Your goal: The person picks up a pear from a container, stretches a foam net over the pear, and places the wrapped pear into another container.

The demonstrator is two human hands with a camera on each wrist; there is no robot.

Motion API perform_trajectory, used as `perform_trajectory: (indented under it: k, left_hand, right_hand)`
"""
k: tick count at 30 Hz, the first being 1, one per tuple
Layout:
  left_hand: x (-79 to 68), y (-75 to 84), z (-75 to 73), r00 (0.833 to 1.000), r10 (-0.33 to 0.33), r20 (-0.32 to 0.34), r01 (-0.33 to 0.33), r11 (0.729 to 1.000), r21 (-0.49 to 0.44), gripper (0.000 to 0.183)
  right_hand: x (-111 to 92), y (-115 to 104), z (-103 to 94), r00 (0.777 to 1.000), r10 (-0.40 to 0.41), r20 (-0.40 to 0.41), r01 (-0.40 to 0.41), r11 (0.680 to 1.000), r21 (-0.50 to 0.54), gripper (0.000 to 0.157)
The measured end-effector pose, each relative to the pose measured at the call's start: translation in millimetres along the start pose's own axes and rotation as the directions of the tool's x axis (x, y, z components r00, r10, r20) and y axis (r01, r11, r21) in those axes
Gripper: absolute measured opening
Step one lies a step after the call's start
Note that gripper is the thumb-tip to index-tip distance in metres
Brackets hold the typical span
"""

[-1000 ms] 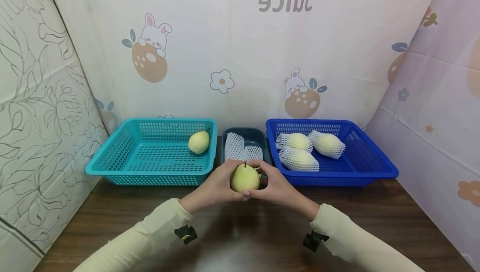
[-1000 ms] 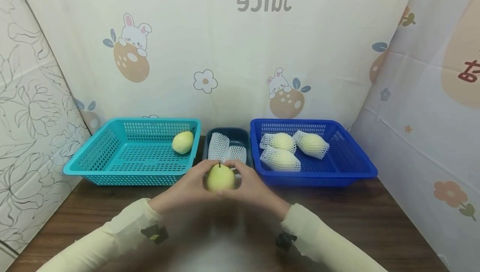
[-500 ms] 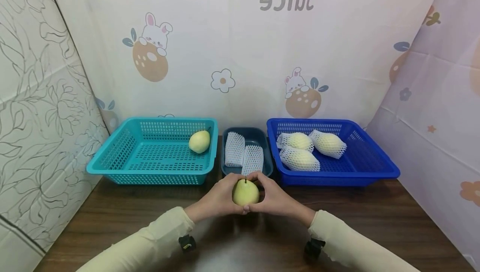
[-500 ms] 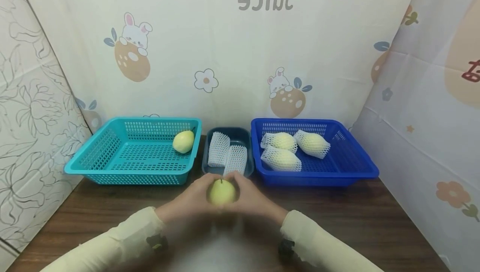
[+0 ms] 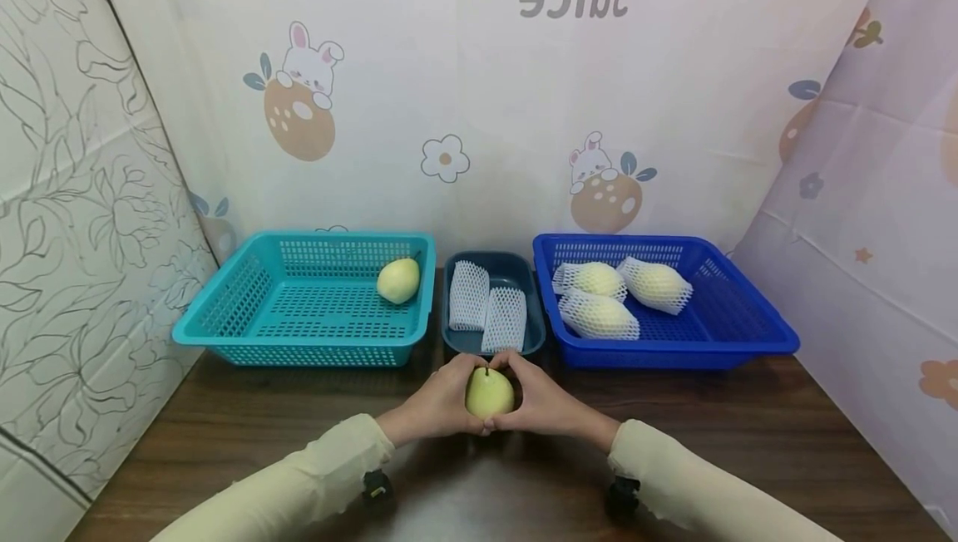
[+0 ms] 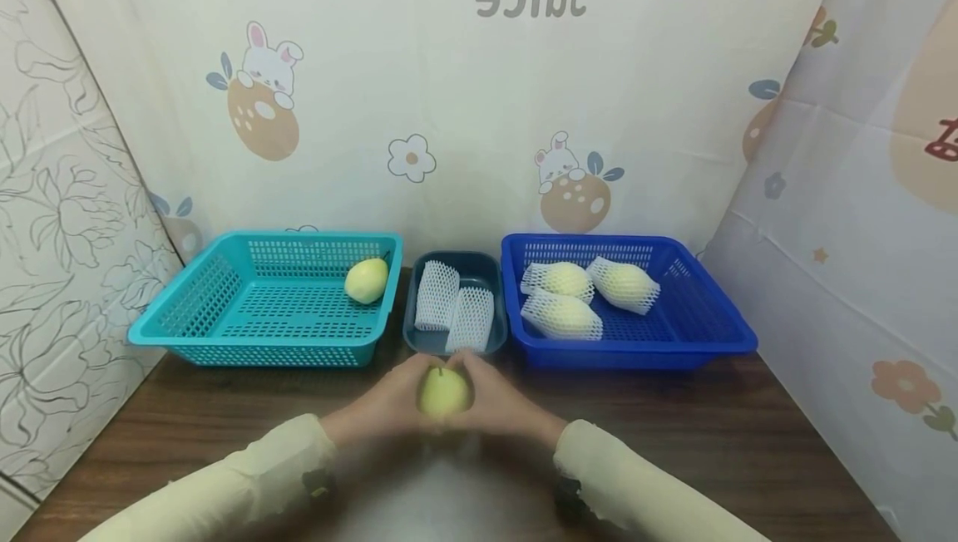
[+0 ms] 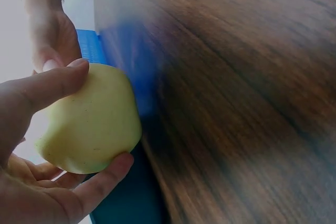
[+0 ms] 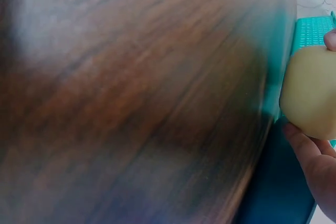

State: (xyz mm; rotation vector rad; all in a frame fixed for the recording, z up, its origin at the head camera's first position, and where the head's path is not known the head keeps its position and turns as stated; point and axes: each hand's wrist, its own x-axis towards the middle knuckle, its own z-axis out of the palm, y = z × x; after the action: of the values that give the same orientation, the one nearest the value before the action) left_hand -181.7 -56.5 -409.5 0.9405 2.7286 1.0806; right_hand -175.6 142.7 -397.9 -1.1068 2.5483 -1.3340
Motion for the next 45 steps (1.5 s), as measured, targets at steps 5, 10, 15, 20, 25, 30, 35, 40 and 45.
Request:
perform_trajectory:
  k: [5,10,15,20,25,30,35,40,45]
  left_hand:
    - [-0.4,-2.6,2.6,1.000,-0.024,0.012,0.024,1.000,0.002,0.072]
    - [-0.1,-3.4,4.4,0.999,-0.030,0.011,0.030,1.000,0.010,0.073]
    - [0.0,-3.6,5.2,0.999,-0.029,0.014,0.029,1.000,0.001,0.073]
    - [0.3,-3.7,5.8,1.000,-0.027,0.014,0.027,1.000,-0.008,0.074]
    - [-0.9,-4.7,7.1,0.999,-0.027,0.017,0.027,1.000,-0.012,0.074]
    - [-1.9,-5.0,6.7,1.000,-0.008,0.014,0.008,1.000,-0.001,0.075]
    - [-2.0,-4.7,6.3,1.000,-0.006,0.017,0.005,1.000,0.012,0.076]
    - [-1.1,-5.0,6.3,1.000,-0.022,0.017,0.022,1.000,0.010,0.076]
    - [-1.2,-4.4,6.4,0.999,-0.034,0.024,0.034,0.999,-0.006,0.076]
  right_hand:
    - [0,-10,-1.6,0.998,0.043,0.041,-0.043,0.999,0.003,0.056]
    - [0,7,4.1,0.998,0.041,0.036,-0.041,0.999,0.000,0.058]
    - [0,31,9.6,0.998,0.048,0.037,-0.048,0.999,-0.009,0.062]
    - [1,32,6.3,0.996,0.055,0.070,-0.054,0.998,-0.026,0.062]
    - [4,18,-4.4,0.982,0.088,0.168,-0.075,0.994,-0.080,0.061]
    - [13,3,-24.2,0.945,0.156,0.287,-0.120,0.983,-0.139,0.057]
    - [29,-12,-44.5,0.939,0.190,0.285,-0.148,0.975,-0.163,0.044]
    - [50,-20,-61.2,0.963,0.145,0.227,-0.101,0.975,-0.196,0.036]
    - [72,-23,-76.1,0.978,0.139,0.155,-0.094,0.959,-0.269,0.037]
